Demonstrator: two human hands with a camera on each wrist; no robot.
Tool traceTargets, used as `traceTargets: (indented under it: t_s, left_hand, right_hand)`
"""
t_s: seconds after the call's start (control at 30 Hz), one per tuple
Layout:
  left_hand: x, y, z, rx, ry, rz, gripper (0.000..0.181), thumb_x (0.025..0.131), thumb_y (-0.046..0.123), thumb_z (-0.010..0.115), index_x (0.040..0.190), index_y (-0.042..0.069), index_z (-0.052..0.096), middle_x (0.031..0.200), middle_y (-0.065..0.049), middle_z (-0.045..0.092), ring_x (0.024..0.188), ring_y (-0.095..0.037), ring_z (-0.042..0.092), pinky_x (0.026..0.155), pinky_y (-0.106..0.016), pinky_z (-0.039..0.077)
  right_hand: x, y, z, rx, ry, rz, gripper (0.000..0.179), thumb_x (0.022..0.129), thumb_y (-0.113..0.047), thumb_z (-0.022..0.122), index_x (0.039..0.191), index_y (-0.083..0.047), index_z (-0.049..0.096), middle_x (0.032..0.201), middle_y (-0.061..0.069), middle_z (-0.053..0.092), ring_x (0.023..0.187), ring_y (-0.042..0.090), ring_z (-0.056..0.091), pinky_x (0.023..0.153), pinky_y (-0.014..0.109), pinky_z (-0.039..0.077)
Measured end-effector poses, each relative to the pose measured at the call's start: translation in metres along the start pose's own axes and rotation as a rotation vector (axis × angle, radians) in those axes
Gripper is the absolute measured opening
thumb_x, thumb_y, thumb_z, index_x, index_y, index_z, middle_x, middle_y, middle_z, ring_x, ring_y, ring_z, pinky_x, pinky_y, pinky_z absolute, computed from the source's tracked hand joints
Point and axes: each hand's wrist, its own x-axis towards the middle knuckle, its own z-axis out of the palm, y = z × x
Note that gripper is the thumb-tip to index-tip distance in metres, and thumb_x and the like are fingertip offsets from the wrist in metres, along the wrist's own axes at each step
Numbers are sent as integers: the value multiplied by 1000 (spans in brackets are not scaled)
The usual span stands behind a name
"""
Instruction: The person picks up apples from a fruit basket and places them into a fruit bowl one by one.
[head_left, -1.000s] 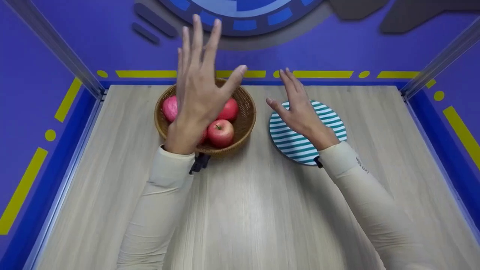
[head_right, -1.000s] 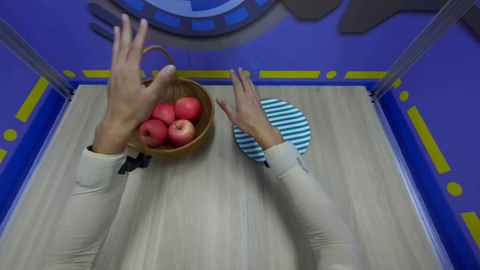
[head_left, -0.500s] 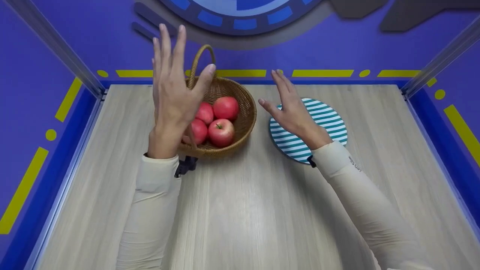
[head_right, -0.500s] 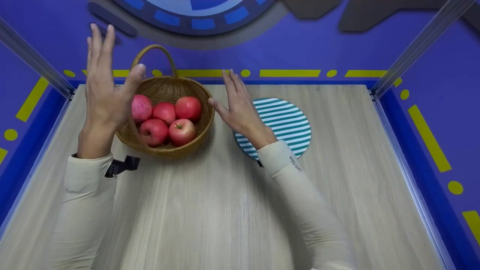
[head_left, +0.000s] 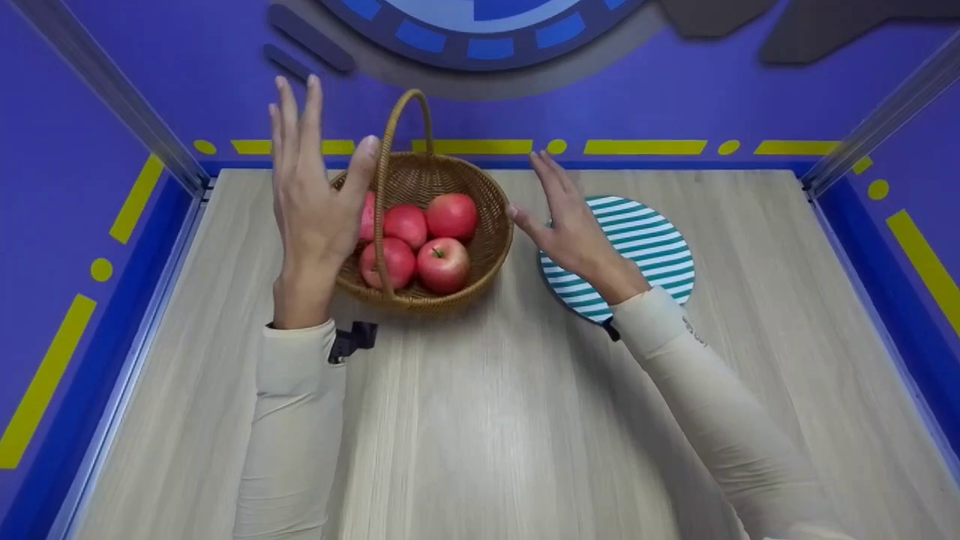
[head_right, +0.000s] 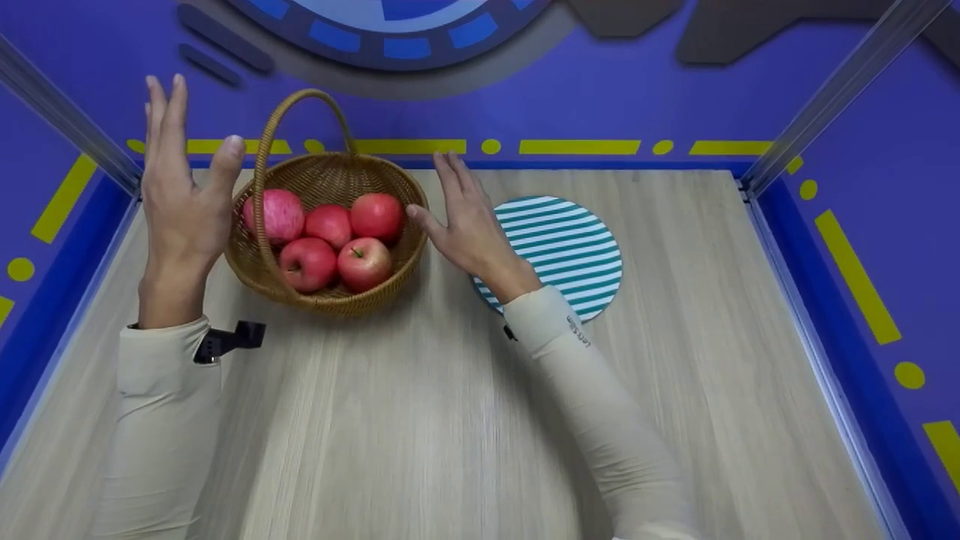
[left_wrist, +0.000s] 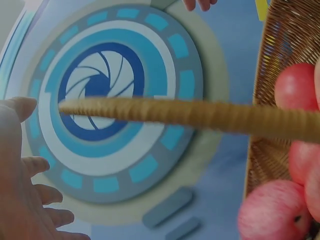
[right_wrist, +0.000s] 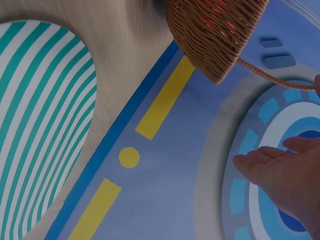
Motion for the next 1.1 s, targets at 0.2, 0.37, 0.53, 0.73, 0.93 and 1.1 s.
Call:
traceTargets:
  t_s: [0.2, 0.37, 0.53, 0.73, 0.93, 1.1]
  left_hand:
    - [-11, -22, -4, 4, 3, -101, 84, 100, 57, 57, 170, 23, 27, 178, -4, 7, 162, -22, 2, 128, -47, 3]
    - [-22, -43, -4, 27, 4, -131, 83, 100, 45, 65, 170, 18, 29, 177, -9, 10, 162, -25, 9, 128, -40, 9]
    - [-33, -62, 1, 30, -3, -184, 81, 99, 30, 67, 169, 15, 30, 176, -11, 12, 160, -33, 16, 128, -50, 20]
    - [-48, -84, 9, 22, -24, -265, 81, 98, 23, 66, 170, 14, 29, 176, -16, 14, 158, -41, 20, 126, -60, 23]
    - [-62, -98, 14, 6, -32, -324, 81, 98, 25, 68, 169, 12, 30, 175, -17, 16, 159, -38, 20, 128, -56, 20]
    - [-73, -108, 18, 2, -32, -359, 78, 100, 24, 66, 169, 11, 31, 175, -16, 17, 160, -33, 19, 129, -53, 18]
  right_hand:
    - [0, 2, 11, 20, -12, 26, 87, 105, -51, 63, 172, -18, 19, 177, 6, 15, 161, 26, 16, 127, 52, 24]
    - [-1, 4, 23, 54, -9, 33, 85, 105, -50, 63, 171, -16, 22, 176, 10, 19, 161, 28, 18, 127, 52, 25]
    - [-2, 11, 33, 81, -21, 61, 86, 104, -51, 63, 171, -13, 24, 175, 12, 21, 160, 29, 21, 127, 51, 26]
    - [-7, 21, 42, 79, -47, 88, 87, 105, -55, 60, 171, -13, 22, 174, 12, 22, 160, 30, 21, 128, 51, 24]
    - [-11, 24, 49, 133, -70, 126, 84, 106, -56, 57, 172, -19, 21, 175, 9, 22, 160, 29, 22, 128, 53, 23]
    - [-15, 26, 55, 204, -79, 126, 82, 106, -58, 55, 172, -21, 22, 173, 8, 26, 156, 29, 30, 125, 53, 31]
